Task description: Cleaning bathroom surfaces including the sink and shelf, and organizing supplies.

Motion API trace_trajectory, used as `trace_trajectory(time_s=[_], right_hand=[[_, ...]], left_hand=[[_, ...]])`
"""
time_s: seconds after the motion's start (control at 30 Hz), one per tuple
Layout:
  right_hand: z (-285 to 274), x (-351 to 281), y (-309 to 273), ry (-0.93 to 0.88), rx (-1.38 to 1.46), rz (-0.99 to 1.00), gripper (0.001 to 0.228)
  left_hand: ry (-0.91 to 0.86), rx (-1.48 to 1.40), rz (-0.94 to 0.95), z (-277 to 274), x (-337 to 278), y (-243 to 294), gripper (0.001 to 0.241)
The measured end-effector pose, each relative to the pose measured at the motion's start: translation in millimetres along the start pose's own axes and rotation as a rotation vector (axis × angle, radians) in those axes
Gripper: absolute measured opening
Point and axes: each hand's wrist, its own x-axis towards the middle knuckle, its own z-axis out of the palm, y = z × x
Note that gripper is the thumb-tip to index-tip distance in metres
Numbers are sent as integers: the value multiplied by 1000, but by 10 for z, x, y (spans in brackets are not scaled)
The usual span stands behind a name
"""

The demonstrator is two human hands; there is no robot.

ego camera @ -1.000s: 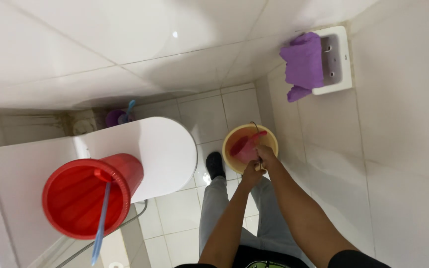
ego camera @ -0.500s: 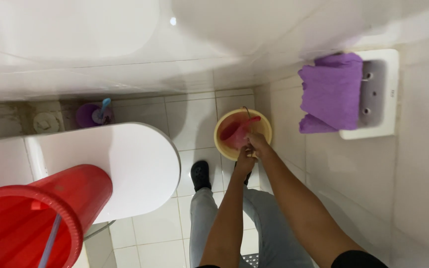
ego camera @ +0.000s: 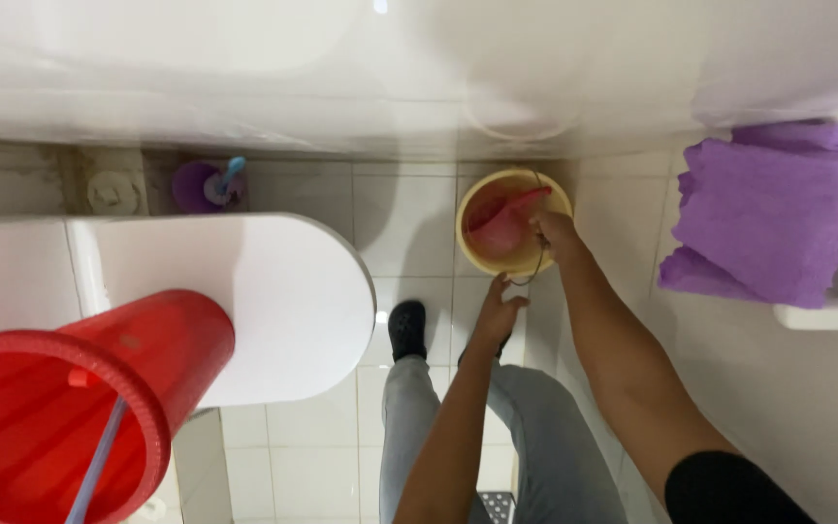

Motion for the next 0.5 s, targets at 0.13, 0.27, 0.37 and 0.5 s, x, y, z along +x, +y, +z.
trace_trajectory(time_s=[0.13, 0.27, 0.37, 0.5], right_hand=[[-112, -56, 51, 26, -28, -3, 22], [-315, 120, 20, 3, -47, -44, 25], [-398, 133, 21, 148, -160, -148, 22], [-502, -107, 101, 494, -418, -390, 43]], left_hand=[[56, -21, 7, -135, -77, 43, 88], [66, -43, 29, -200, -87, -19, 86], [84, -62, 68, -317, -130, -9, 85], [121, -8, 134, -453, -165, -305, 80]])
